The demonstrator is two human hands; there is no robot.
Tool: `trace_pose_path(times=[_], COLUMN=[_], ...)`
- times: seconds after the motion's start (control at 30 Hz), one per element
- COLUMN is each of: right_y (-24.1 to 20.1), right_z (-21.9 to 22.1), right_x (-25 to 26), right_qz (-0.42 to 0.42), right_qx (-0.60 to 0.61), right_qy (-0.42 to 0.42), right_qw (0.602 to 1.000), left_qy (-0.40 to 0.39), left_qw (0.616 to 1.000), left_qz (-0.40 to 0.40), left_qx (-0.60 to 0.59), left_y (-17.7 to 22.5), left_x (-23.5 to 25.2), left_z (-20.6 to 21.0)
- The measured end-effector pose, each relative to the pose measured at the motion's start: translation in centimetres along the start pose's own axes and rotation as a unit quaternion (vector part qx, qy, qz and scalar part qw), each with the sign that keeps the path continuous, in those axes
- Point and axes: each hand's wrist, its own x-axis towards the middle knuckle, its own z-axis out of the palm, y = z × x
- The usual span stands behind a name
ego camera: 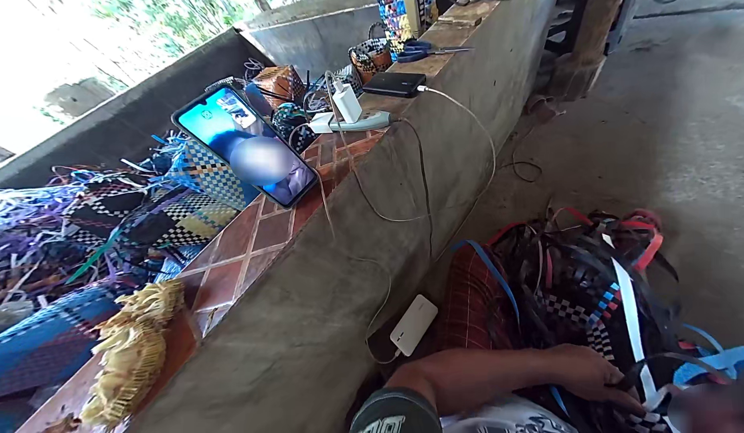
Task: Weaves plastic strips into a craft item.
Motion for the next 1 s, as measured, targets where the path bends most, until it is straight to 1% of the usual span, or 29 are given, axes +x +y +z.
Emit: trace_pose_path(times=[0.07,0.1,0.13,0.17,0.2,0.23,0.27,0.3,0.33,0.37,0.43,0.5,0.53,0.57,0.67,0.73,0.77,0.83,0.9,0.93,1.0], right_y=[-3.1,-4.2,-4.9,-5.1,-4.7,-3.8,-2.8,-1.6,-0.4,0.7,2.2,3.0,3.3,3.6,3.0,2.0,1.5,1.2,2.0,2.6,4.1], right_z=[-0.5,-1.1,-1.6,-2.1,-2.7,-3.2,-3.2,-2.8,-2.3,-1.7,-0.9,-0.7,-0.7,-0.7,-0.8,-0.8,-0.6,-0.2,0.0,-0.1,-0.5], right_x=[0.3,0.6,0.9,1.2,1.4,1.9,2.6,3.3,3.8,4.0,3.7,3.2,3.1,3.0,2.8,2.9,3.1,2.9,2.7,2.5,2.0], right_qz=[-0.115,-0.168,-0.203,-0.209,-0.185,-0.135,-0.071,-0.02,0.001,-0.011,-0.082,-0.135,-0.143,-0.139,-0.084,-0.035,-0.024,-0.033,-0.067,-0.088,-0.119], right_qx=[0.072,0.089,0.083,0.053,-0.021,-0.136,-0.249,-0.317,-0.34,-0.326,-0.235,-0.181,-0.185,-0.203,-0.262,-0.265,-0.245,-0.174,-0.125,-0.109,-0.091], right_qy=[-0.046,-0.094,-0.135,-0.158,-0.154,-0.139,-0.134,-0.128,-0.12,-0.1,-0.046,-0.029,-0.024,-0.019,-0.011,0.008,0.022,0.059,0.067,0.063,0.049], right_qw=[0.99,0.977,0.966,0.964,0.97,0.972,0.957,0.94,0.933,0.94,0.967,0.974,0.972,0.969,0.961,0.964,0.969,0.982,0.988,0.988,0.988], left_qy=[0.03,0.045,0.057,0.06,0.056,0.046,0.034,0.021,0.005,-0.006,-0.015,-0.004,0.008,0.017,0.016,0.002,-0.003,0.003,0.028,0.037,0.022], left_qw=[1.0,0.999,0.998,0.997,0.997,0.997,0.997,0.997,0.997,0.997,0.996,0.996,0.995,0.995,0.996,0.997,0.998,0.999,0.997,0.994,0.982], left_qz=[0.005,-0.004,-0.018,-0.038,-0.053,-0.062,-0.066,-0.07,-0.074,-0.075,-0.085,-0.09,-0.091,-0.091,-0.087,-0.073,-0.064,-0.048,-0.05,-0.065,-0.128], left_qx=[0.001,-0.004,-0.012,-0.019,-0.023,-0.025,-0.024,-0.022,-0.018,-0.013,-0.001,-0.013,-0.027,-0.032,-0.025,-0.005,0.001,-0.008,-0.048,-0.078,-0.134], left_y=[-0.4,-0.6,-0.9,-1.1,-1.1,-0.7,-0.2,0.4,1.1,1.9,2.6,1.9,1.4,1.0,1.4,2.3,2.5,2.0,0.9,0.5,1.1], left_x=[0.0,0.0,0.1,0.1,0.1,0.1,0.2,0.3,0.4,0.5,0.5,0.8,1.0,1.1,1.2,0.9,0.8,0.6,0.8,1.0,1.0], left_z=[0.3,0.5,0.6,0.6,0.5,0.2,-0.1,-0.3,-0.5,-0.9,-1.2,-0.9,-0.5,-0.4,0.1,0.1,0.0,-0.1,0.2,0.3,0.1])
